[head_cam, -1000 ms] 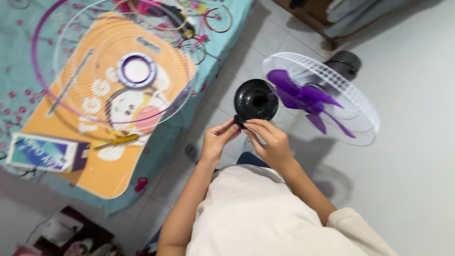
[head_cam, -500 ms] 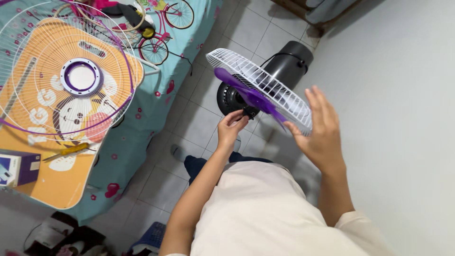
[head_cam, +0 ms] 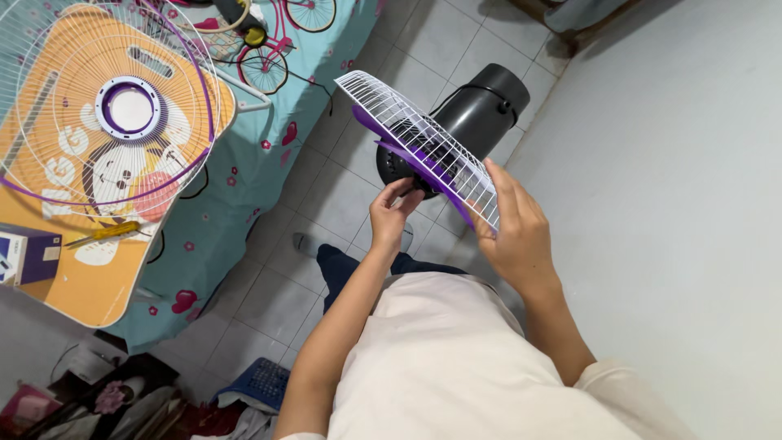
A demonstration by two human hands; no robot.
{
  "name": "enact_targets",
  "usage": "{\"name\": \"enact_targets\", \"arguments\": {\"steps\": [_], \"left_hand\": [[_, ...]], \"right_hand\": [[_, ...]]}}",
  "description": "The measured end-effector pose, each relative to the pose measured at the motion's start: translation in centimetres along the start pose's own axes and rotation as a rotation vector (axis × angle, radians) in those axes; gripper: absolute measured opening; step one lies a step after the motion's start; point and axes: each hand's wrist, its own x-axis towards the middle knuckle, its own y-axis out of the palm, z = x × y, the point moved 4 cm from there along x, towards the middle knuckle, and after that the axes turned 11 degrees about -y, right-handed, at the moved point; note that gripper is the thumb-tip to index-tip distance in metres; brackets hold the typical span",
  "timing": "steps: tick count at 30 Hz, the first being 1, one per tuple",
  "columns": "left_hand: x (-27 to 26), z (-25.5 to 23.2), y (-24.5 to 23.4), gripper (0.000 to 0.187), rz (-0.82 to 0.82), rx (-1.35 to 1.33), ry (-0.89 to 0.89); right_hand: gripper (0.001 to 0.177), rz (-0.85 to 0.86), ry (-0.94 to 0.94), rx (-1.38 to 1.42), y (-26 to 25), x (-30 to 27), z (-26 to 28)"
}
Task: The person assembles an electric fan by attaching the front grille, inserting the purple fan blade, and securing the rear grille. They use a screwdriver to tighten the central nut and complete the assembly.
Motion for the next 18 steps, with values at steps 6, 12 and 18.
{"name": "enact_targets", "arguments": {"steps": [6, 12, 18], "left_hand": [[0.4, 1.5, -0.4, 0.036, 0.033, -0.099, -0.036], [1.3, 3.1, -1.2, 0.040, 0.161, -0.324, -0.143], [1.7, 3.5, -1.3, 0.039, 0.170, -0.336, -0.167]], "right_hand": [[0.057, 0.004, -0.007, 0.000, 0.3, -0.4, -0.6], [0.057, 0.006, -0.033, -0.002, 0.1, -0.4, -0.7], [0.057, 0.000, -0.038, -0.003, 0.1, -0.4, -0.5]]}}
